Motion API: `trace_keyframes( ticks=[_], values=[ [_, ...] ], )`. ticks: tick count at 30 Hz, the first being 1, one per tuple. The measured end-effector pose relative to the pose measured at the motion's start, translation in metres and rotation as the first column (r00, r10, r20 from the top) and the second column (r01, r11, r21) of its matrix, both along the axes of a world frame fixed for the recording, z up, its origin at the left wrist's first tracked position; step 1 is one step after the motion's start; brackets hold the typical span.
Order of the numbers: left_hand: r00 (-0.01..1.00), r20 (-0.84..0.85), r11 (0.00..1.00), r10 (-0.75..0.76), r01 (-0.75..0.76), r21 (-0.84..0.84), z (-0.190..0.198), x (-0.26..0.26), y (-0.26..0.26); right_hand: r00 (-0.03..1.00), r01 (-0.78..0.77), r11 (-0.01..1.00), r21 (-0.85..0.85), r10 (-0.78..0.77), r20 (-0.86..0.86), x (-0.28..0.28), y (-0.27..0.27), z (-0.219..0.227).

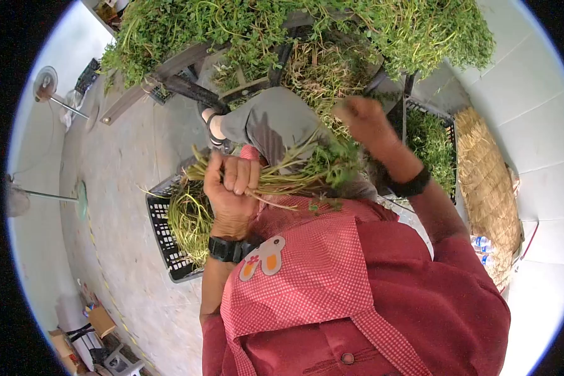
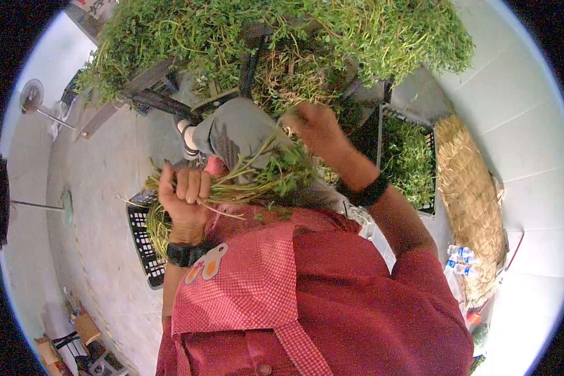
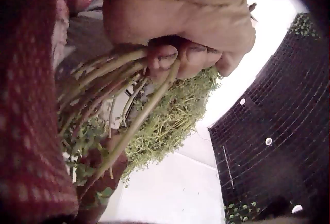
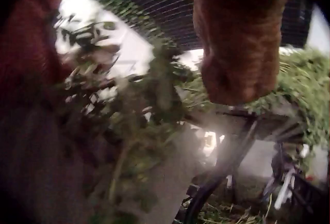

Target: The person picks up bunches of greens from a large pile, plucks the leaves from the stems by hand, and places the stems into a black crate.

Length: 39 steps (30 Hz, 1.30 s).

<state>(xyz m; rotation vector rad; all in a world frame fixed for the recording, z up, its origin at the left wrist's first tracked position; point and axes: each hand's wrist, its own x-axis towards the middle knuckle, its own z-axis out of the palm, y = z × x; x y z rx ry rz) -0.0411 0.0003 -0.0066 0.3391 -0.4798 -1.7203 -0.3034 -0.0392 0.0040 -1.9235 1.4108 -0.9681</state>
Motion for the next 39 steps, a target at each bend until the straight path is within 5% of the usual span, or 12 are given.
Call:
trace_keyframes(
  ticks=[2, 4, 5, 10, 13, 16, 21, 25, 30, 33, 38, 39],
  values=[
    [0.998, 0.027, 0.999, 0.049, -0.049, 0.000, -0.001, 0.002, 0.002, 0.916, 0.005, 0.920, 0.391, -0.161, 0.367, -0.015, -0.002, 0.011],
    [0.997, -0.001, 0.997, 0.074, -0.074, 0.039, -0.001, -0.001, -0.002, 0.405, -0.405, 0.849, 0.339, -0.166, 0.899, -0.021, 0.001, 0.024],
    [0.998, -0.003, 0.997, 0.069, -0.069, 0.040, 0.000, -0.003, -0.003, 0.588, -0.275, 0.908, 0.318, -0.103, 0.802, -0.016, 0.004, 0.022],
    [0.995, -0.095, 1.000, 0.007, -0.007, 0.006, -0.005, 0.002, -0.006, 0.586, -0.475, 0.760, 0.444, -0.103, 0.804, 0.004, 0.021, 0.035],
    [0.992, -0.130, 1.000, 0.008, -0.007, 0.010, -0.007, 0.004, -0.008, 0.834, -0.514, 0.717, 0.471, 0.290, 0.469, 0.010, 0.027, 0.034],
    [0.992, -0.123, 1.000, -0.022, 0.022, 0.000, -0.008, 0.003, -0.006, 0.814, -0.581, 0.804, 0.130, 0.578, 0.061, 0.024, 0.024, 0.016],
    [0.977, 0.002, 0.964, 0.211, -0.209, 0.165, -0.008, -0.002, 0.000, 0.665, -0.719, 0.656, 0.227, 0.745, -0.048, 0.036, 0.036, 0.021],
    [0.980, 0.067, 0.967, 0.185, -0.194, 0.167, -0.002, -0.001, 0.004, 0.713, -0.596, 0.643, 0.481, 0.700, -0.052, 0.038, 0.041, 0.029],
    [0.997, -0.038, 0.992, 0.072, -0.068, 0.105, -0.017, 0.003, 0.003, 0.695, -0.699, 0.675, 0.234, 0.719, 0.001, 0.033, 0.049, 0.002],
    [0.998, -0.032, 0.992, 0.053, -0.049, 0.113, -0.012, 0.003, 0.002, 0.915, -0.345, 0.938, 0.044, 0.346, -0.209, 0.039, 0.047, 0.006],
    [0.994, -0.086, 0.991, 0.065, -0.055, 0.123, -0.011, 0.004, 0.001, 0.997, 0.061, 0.998, 0.005, -0.061, -0.054, -0.006, -0.009, -0.018],
    [0.994, -0.092, 0.991, 0.062, -0.050, 0.122, -0.012, 0.007, 0.000, 0.988, -0.027, 0.962, -0.272, -0.016, -0.154, -0.023, -0.012, -0.016]
  ],
)
